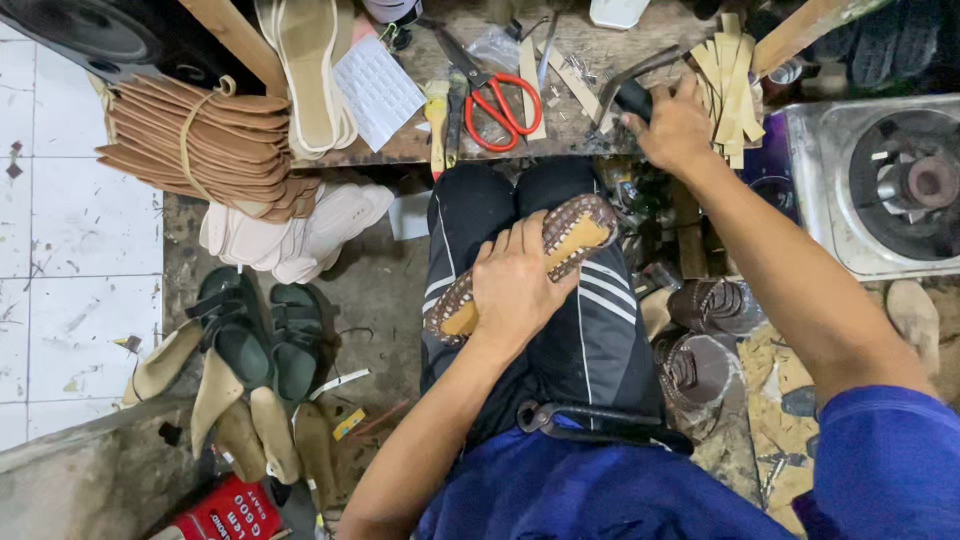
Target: The person holds a brown woven flat shoe and repeatedly taps its sole and upper with a hammer. They rotate the shoe to work different edges and occasionally inspect the fit by hand.
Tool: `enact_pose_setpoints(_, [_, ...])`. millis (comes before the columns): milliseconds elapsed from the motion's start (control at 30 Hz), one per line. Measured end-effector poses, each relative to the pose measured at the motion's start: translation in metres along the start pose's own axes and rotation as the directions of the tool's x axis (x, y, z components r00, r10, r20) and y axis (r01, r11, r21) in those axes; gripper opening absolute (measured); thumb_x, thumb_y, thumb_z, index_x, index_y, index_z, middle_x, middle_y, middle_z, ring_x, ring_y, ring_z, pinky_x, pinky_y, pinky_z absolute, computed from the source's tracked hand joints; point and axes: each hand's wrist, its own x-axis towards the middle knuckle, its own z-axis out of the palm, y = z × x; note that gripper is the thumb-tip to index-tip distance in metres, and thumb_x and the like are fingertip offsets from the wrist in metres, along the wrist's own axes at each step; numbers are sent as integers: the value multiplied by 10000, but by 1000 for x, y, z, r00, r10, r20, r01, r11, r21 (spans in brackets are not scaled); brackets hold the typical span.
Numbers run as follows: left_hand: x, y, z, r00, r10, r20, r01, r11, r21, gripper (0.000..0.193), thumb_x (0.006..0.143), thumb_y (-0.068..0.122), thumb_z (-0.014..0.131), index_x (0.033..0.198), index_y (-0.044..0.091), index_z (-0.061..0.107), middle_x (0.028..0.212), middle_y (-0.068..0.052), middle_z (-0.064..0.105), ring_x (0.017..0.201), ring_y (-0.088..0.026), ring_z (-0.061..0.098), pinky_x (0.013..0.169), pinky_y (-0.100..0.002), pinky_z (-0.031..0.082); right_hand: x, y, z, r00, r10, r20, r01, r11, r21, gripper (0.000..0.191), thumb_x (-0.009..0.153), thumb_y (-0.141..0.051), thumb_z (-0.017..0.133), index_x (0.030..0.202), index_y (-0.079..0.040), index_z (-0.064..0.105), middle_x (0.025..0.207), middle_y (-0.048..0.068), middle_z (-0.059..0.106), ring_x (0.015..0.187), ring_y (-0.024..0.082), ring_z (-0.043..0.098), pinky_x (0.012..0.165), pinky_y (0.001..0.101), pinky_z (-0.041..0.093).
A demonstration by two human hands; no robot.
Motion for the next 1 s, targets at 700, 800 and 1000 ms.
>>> enact_pose_setpoints(700, [7, -1, 4, 1000, 7, -26, -6, 999, 52, 802, 654, 445, 876, 1254, 2, 583, 1065, -130, 702, 967, -311, 670, 815, -438, 503, -181, -76, -116, 957, 42, 288, -239, 679, 694, 300, 981, -360, 622, 1085, -88, 551, 808, 33, 709, 591, 190, 656, 514, 325, 515])
enact_pose_setpoints(800, [5, 1, 4, 999, 18, -46, -17, 1000, 20, 800, 646, 437, 882, 1257, 12, 588, 1069, -133, 703, 972, -314, 664, 826, -435, 501, -187, -79, -122, 988, -93, -119, 136, 891, 434, 279, 956, -244, 682, 1172, -84, 609, 899, 145, 618, 714, 274, 623, 628, 390, 491])
enact_pose_setpoints(1000, [5, 2, 5, 999, -29, -23, 29, 1000, -2, 782, 651, 413, 878, 1266, 22, 596, 1059, -131, 706, 982, -311, 670, 838, -428, 501, -171, -86, -118, 958, -134, 253, 0, 883, 469, 352, 916, -280, 755, 1064, -11, 584, 677, 151, 624, 556, 298, 622, 504, 397, 461])
